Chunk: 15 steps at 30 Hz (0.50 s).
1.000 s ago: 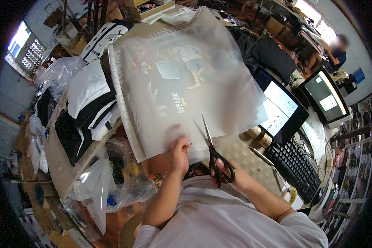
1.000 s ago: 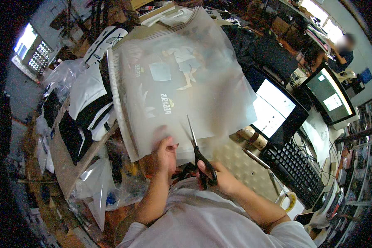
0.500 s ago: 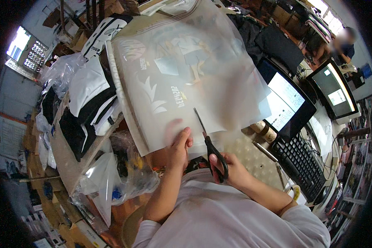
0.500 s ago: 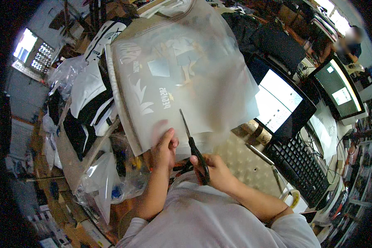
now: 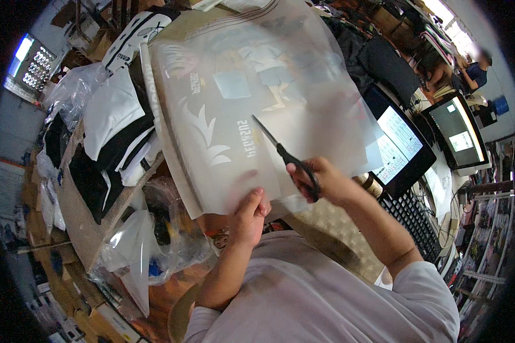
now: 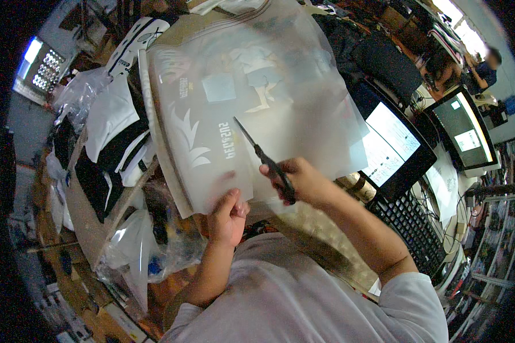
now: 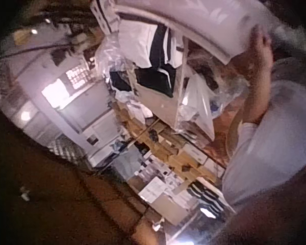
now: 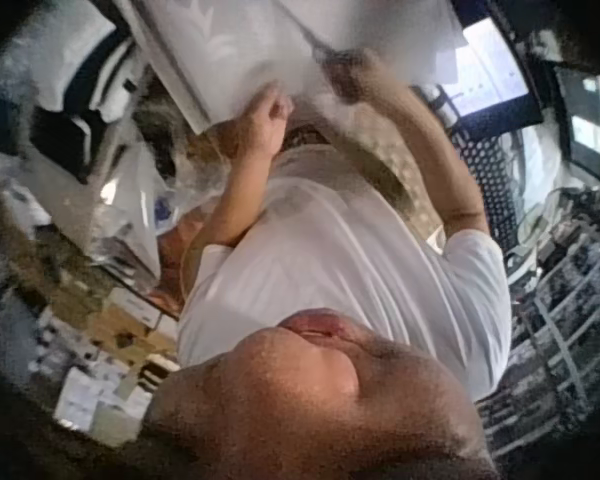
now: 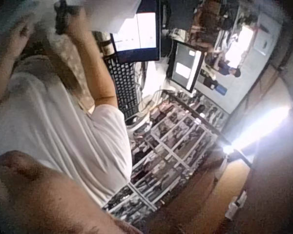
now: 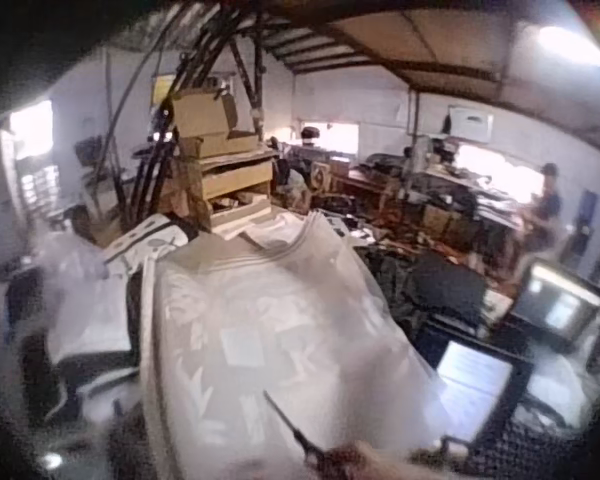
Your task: The person uses scissors to cut a large sheet of translucent material with printed graphics. They repeatedly trim the edges and cut out specific shapes from the sheet while working at a cluttered desk in a workshop.
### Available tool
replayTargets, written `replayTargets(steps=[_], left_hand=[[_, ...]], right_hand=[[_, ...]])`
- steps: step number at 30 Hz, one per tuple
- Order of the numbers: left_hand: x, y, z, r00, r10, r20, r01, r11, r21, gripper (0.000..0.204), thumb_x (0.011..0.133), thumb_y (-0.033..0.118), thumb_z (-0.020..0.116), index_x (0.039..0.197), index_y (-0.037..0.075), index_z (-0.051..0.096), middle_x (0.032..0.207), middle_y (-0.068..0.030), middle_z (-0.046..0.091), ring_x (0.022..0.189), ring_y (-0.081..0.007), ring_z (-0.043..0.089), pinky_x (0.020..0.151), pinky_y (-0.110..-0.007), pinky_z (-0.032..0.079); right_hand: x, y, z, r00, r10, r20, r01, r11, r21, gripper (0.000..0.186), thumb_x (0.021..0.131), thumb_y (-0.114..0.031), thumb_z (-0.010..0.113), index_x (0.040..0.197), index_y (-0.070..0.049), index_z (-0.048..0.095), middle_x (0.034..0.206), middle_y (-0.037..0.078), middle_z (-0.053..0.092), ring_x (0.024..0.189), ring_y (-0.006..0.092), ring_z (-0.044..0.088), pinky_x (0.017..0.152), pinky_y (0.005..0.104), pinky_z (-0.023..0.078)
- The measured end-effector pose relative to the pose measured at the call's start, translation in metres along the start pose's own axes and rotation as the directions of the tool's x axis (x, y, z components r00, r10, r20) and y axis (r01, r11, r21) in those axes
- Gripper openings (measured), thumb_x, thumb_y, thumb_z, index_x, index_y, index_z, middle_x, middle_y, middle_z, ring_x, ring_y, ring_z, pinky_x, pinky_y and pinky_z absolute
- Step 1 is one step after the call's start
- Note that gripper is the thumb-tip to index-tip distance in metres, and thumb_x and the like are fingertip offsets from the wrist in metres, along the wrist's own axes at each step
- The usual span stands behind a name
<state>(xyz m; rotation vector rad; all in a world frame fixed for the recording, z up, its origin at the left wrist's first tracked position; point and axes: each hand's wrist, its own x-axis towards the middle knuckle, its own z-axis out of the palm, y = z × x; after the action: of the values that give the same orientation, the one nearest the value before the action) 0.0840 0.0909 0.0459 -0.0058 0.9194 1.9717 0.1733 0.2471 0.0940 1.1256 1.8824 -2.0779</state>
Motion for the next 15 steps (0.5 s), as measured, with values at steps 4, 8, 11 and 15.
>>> replayTargets(steps=[4,8,11,15], left_hand=[[-0.003,0.003,-0.008,0.995,-0.094,-0.029,0.092,0.994,-0.061,0.036,0.084,0.012,0.055,0.119,0.009,0.046,0.069,0.0045,0.044,0.059,-0.0061,0.036,0.055,-0.024,0.030],[-0.005,0.008,-0.011,0.993,-0.113,0.024,0.116,0.981,-0.157,0.043,0.082,0.010,0.056,0.124,0.010,0.043,0.077,0.0055,0.047,0.057,-0.0055,0.035,0.053,-0.024,0.030],[-0.006,0.011,-0.012,0.991,-0.115,0.071,0.125,0.978,-0.169,0.044,0.083,0.011,0.055,0.125,0.011,0.042,0.077,0.0059,0.047,0.055,-0.0051,0.034,0.052,-0.023,0.030],[-0.009,0.010,-0.016,0.990,-0.093,0.103,0.110,0.977,-0.181,0.045,0.084,0.016,0.054,0.127,0.011,0.040,0.068,0.0055,0.042,0.055,-0.0054,0.034,0.052,-0.023,0.028]], right_hand=[[0.017,-0.031,-0.031,0.999,-0.020,0.047,0.027,0.988,-0.149,0.042,0.080,-0.043,0.060,0.061,-0.007,0.053,0.048,-0.003,0.045,0.039,0.0066,0.043,0.036,0.0211,0.034],[0.033,-0.061,-0.042,0.989,-0.044,0.144,0.089,0.943,-0.321,0.041,0.080,-0.043,0.060,0.061,-0.006,0.054,0.048,-0.003,0.046,0.039,0.0059,0.043,0.035,0.0200,0.034],[0.045,-0.077,-0.039,0.986,-0.060,0.158,0.116,0.921,-0.373,0.042,0.080,-0.044,0.060,0.061,-0.006,0.054,0.048,-0.003,0.046,0.039,0.0057,0.043,0.035,0.0199,0.033],[0.059,-0.093,-0.034,0.984,-0.076,0.162,0.136,0.906,-0.402,0.042,0.080,-0.044,0.059,0.061,-0.007,0.054,0.047,-0.004,0.044,0.039,0.0054,0.042,0.035,0.0196,0.032]])
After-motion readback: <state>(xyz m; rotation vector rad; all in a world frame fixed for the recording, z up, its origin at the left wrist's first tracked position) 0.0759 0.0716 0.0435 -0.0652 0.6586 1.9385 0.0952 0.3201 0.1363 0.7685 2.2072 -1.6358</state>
